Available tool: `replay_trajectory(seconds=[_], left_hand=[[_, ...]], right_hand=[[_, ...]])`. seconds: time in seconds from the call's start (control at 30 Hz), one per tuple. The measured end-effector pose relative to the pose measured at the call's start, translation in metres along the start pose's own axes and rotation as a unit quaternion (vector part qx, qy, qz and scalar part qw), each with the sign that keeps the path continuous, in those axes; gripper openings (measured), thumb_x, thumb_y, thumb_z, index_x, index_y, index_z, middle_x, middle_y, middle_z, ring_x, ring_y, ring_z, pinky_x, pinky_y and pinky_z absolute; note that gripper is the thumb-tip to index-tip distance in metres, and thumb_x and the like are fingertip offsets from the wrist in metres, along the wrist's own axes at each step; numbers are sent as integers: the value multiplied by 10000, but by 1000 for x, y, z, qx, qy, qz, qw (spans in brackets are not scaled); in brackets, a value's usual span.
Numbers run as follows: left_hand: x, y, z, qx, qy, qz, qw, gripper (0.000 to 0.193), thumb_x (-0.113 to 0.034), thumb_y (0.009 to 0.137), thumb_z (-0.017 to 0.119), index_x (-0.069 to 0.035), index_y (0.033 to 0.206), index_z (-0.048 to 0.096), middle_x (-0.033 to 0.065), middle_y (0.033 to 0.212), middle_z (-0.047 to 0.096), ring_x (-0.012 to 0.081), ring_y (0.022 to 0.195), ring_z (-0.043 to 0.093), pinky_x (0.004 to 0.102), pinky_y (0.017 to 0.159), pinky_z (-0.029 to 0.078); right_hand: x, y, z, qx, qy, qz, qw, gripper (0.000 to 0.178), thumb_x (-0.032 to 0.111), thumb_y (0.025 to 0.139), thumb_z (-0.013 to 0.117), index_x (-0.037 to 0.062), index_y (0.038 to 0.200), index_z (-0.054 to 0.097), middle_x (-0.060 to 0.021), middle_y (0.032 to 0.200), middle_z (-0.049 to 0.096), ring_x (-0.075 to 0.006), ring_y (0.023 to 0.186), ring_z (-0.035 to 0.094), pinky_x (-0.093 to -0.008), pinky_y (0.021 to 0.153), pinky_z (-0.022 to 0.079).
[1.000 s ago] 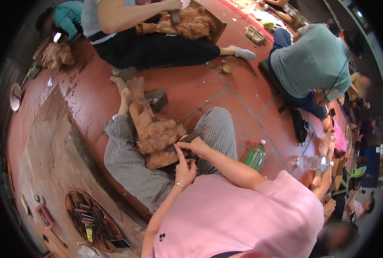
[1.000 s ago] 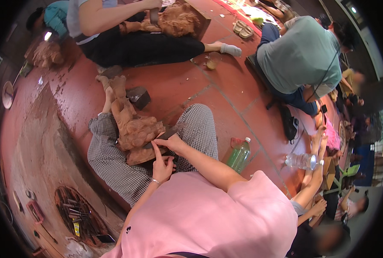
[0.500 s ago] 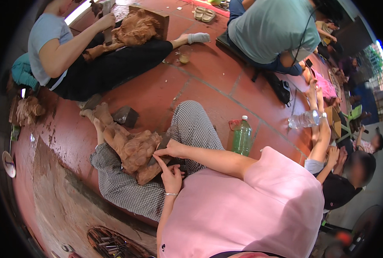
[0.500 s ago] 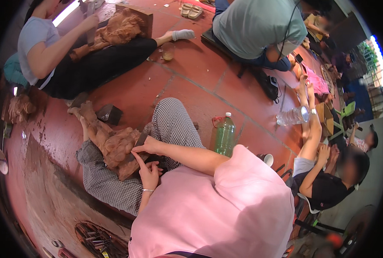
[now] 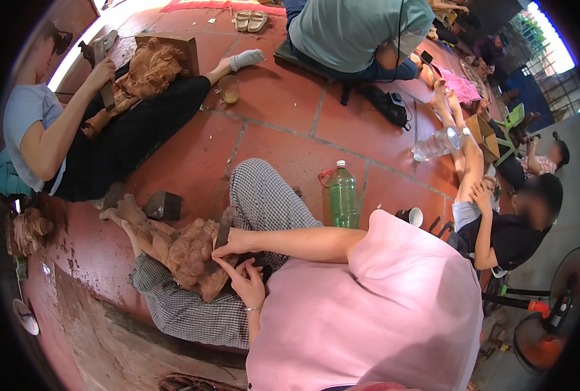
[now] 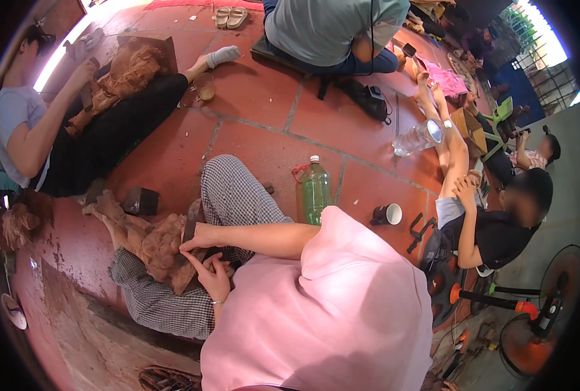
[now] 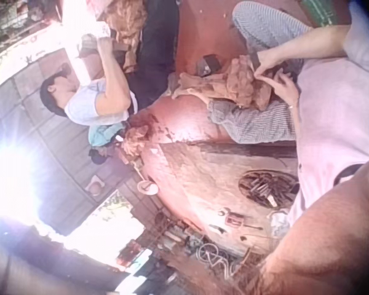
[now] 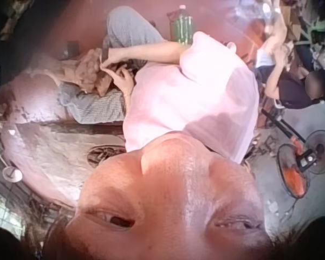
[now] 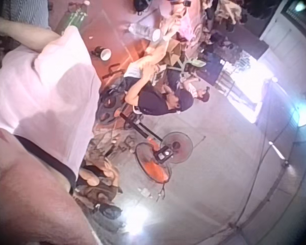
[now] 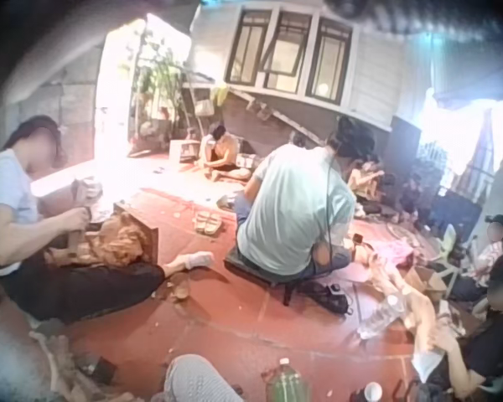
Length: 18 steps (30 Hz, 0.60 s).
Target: The person sits on the floor and carves a piece of wood using a knife. They hold the wood with their left hand and use the knife in their right hand to shape the surface.
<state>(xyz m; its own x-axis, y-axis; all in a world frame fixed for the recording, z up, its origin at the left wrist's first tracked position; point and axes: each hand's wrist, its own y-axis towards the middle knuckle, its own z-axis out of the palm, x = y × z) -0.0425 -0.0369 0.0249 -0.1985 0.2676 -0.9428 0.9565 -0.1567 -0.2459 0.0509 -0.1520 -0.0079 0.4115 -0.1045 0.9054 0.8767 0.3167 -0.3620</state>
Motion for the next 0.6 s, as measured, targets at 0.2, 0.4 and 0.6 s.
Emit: replay_trajectory(seconds=[0.2, 0.4, 0.6], left_hand=[[8, 7, -4, -6, 29, 15, 999, 777, 0, 965, 503, -99, 1577, 35, 133, 900, 718, 148, 614, 670, 266, 563, 541], [11, -5, -38, -189, 223, 191, 937, 269, -25, 910, 629, 0, 1177, 649, 151, 961, 694, 239, 762, 662, 336, 682, 532], [34, 5, -74, -214, 340, 195, 895, 232, -171, 840, 744, -45, 1032, 710, 148, 1101, 637, 349, 1055, 581, 459, 917, 464]], right_hand=[[11, -3, -4, -6, -4, 28, 1000, 170, 187, 845, 760, 37, 855, 682, -1, 765, 631, -108, 682, 541, -285, 600, 442], [2, -5, -9, -1, 8, -1, 1000, 180, 191, 834, 763, 38, 846, 670, -8, 784, 637, -117, 712, 560, -295, 624, 463], [-8, 6, -5, -39, -3, 38, 998, 190, 235, 852, 749, 54, 853, 690, 19, 739, 620, -91, 636, 544, -276, 582, 470]])
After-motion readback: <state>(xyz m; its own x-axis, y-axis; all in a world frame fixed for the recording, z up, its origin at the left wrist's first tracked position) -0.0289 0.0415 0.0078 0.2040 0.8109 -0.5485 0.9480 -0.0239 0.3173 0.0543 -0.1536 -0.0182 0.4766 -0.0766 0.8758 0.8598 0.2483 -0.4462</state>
